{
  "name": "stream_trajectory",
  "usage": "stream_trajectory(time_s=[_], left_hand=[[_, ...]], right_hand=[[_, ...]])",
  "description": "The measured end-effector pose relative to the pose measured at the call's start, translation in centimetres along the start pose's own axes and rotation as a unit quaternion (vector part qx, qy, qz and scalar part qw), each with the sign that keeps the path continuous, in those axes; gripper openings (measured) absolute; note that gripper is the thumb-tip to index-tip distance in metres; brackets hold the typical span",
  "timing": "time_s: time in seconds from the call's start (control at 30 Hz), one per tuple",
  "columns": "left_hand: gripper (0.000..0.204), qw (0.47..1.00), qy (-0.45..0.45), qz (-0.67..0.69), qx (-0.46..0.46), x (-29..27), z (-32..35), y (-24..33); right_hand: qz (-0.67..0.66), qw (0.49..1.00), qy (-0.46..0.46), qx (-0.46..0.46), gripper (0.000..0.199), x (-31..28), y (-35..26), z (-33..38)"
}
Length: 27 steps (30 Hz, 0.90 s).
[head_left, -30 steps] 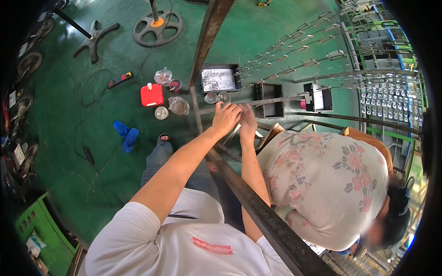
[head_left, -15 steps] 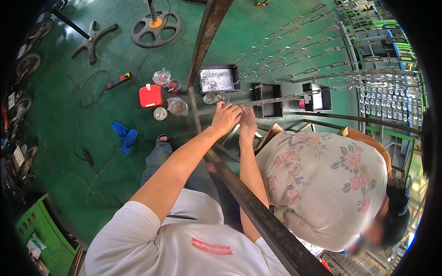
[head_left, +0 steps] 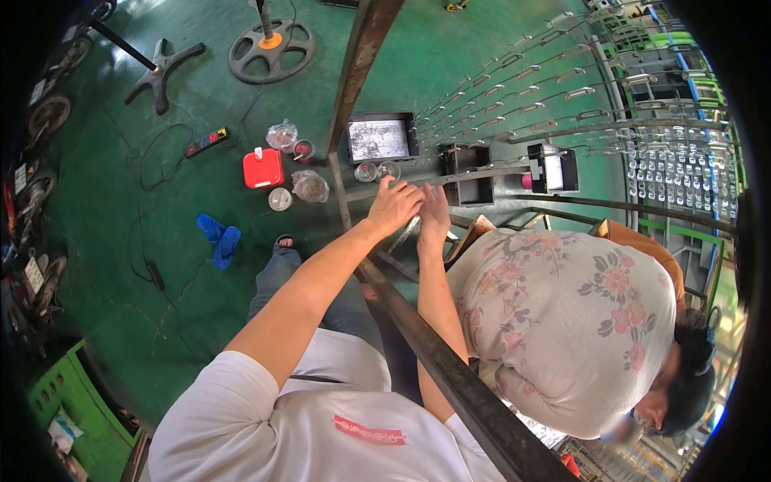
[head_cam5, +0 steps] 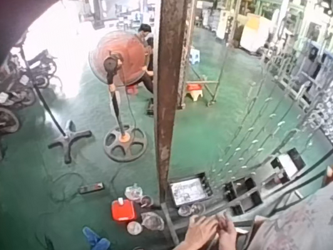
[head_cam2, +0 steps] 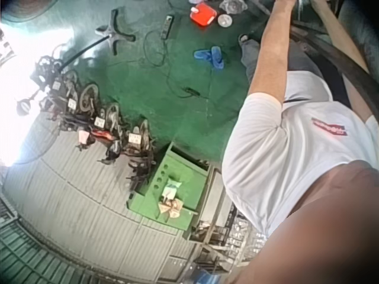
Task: The person walks to a table and assembles small metal hooks and fasteners by hand, linking them into chains. They then move to a metal rack and hang the assembled chains on hooks. The person returns to the table and continues assembling more chains from the piles of parts.
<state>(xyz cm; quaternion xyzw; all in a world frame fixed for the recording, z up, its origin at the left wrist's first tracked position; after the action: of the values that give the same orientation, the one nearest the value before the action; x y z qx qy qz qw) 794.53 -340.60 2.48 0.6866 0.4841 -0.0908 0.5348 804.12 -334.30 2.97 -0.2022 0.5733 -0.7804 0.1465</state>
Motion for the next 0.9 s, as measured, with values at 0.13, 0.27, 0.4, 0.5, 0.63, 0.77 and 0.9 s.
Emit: stream_trajectory(time_s=[0.13, 0.27, 0.4, 0.5, 0.63, 0.77, 0.9], left_hand=[[0.013, 1.000, 0.009, 0.007, 0.004, 0.1, -0.1, 0.0], [0.013, 1.000, 0.014, 0.012, 0.002, -0.2, 0.1, -0.1], [0.012, 0.998, -0.004, 0.055, -0.012, -1.8, 0.8, -0.1], [0.011, 0.996, -0.001, 0.085, 0.013, -4.5, 1.8, 0.0], [0.012, 0.989, -0.044, 0.129, 0.065, -10.2, 3.3, 0.2], [0.014, 0.977, -0.095, 0.146, 0.121, -16.8, 5.4, 0.7], [0.015, 0.953, -0.170, 0.144, 0.204, -22.5, 8.0, 2.4]], right_hand=[[0.006, 1.000, -0.017, -0.014, 0.071, -0.3, -0.2, 0.4], [0.039, 0.999, -0.022, -0.025, 0.072, -0.4, -0.5, 0.3], [0.059, 0.998, 0.016, -0.012, 0.075, -1.6, -0.9, 1.6], [0.048, 0.997, 0.050, -0.019, 0.073, -3.4, -1.4, 4.3], [0.042, 0.991, 0.125, 0.005, 0.067, -5.7, -1.8, 10.7], [-0.069, 0.968, 0.237, -0.054, 0.052, -5.1, -2.2, 19.3], [-0.011, 0.930, 0.358, -0.083, 0.042, -1.2, -1.2, 28.9]])
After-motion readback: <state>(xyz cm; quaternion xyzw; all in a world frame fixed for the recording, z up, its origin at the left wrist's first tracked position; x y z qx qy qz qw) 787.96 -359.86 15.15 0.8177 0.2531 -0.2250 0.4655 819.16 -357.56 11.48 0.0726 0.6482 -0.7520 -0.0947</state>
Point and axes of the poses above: each hand's wrist, its own z-axis away from the middle knuckle, its own x-axis out of the palm, y = z × x, the point moved 2 cm from there along -z, towards the middle knuckle, and after that the axes turned 8 degrees about z, right-handed, at the moved point
